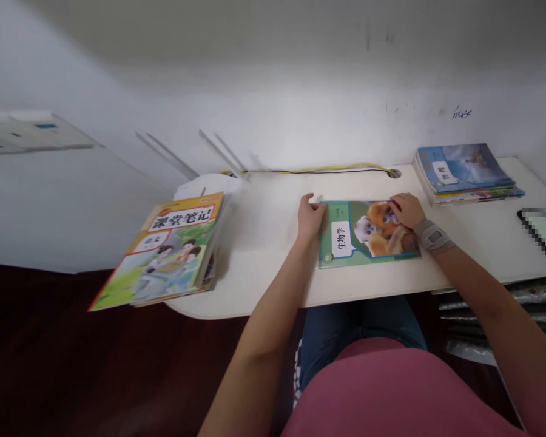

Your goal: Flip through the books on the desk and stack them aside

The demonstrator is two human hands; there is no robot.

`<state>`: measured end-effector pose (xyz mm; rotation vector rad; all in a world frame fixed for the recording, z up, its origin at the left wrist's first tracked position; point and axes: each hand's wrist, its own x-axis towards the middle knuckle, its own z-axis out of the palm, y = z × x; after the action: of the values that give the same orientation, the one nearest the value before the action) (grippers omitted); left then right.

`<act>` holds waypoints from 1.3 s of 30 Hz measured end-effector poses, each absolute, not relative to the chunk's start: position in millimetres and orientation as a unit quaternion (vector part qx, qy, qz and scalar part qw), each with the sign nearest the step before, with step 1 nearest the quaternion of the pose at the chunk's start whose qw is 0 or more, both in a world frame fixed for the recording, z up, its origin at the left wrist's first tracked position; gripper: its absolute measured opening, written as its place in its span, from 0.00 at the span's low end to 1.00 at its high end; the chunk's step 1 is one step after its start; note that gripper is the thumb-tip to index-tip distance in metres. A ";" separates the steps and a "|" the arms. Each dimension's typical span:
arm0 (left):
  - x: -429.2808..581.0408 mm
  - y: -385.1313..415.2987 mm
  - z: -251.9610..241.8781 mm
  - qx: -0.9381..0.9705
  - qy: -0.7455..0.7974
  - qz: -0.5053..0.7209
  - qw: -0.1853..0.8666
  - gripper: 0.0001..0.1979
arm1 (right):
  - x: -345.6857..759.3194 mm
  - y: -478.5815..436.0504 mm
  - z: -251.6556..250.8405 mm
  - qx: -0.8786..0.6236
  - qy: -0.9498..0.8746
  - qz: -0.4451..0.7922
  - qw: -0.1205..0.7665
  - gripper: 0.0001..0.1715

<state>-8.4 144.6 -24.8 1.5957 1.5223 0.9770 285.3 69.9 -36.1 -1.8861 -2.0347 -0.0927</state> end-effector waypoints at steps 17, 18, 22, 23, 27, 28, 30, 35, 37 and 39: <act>-21.0 151.6 -3.5 0.615 0.469 0.410 0.483 0.12 | 321.5 73.3 -9.6 -0.613 -0.725 0.146 0.277 0.13; -21.2 150.3 -3.8 0.615 0.466 0.420 0.477 0.12 | 322.6 72.7 -6.1 -0.611 -0.717 0.173 0.288 0.14; -22.5 146.5 -3.5 0.574 0.440 0.421 0.547 0.13 | 319.8 69.6 8.7 -0.624 -0.670 0.216 0.340 0.20; -22.5 146.2 -3.2 0.557 0.435 0.421 0.568 0.13 | 317.5 69.1 12.0 -0.633 -0.656 0.210 0.353 0.21; -19.7 150.1 -5.3 0.562 0.504 0.393 0.525 0.12 | 307.7 72.7 16.0 -0.696 -0.591 0.204 0.353 0.23; -18.4 152.2 -6.9 0.575 0.536 0.374 0.493 0.13 | 305.9 75.5 14.0 -0.719 -0.578 0.205 0.327 0.24; -15.1 156.4 -10.7 0.594 0.579 0.344 0.441 0.14 | 304.1 82.4 7.3 -0.757 -0.564 0.204 0.260 0.24; -4.1 155.8 -10.8 0.671 0.666 0.206 0.253 0.12 | 304.6 97.8 -6.6 -0.787 -0.566 0.174 0.174 0.21; 1.8 149.8 -5.9 0.713 0.671 0.134 0.151 0.19 | 303.7 100.2 -6.9 -0.794 -0.567 0.160 0.151 0.19; 10.3 141.5 -0.8 0.752 0.646 0.112 0.067 0.20 | 301.8 100.7 -5.4 -0.798 -0.569 0.150 0.131 0.18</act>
<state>10.3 141.5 -0.8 2.2654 1.9479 0.3387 301.8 100.7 -5.4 -2.3168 -1.6529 0.4370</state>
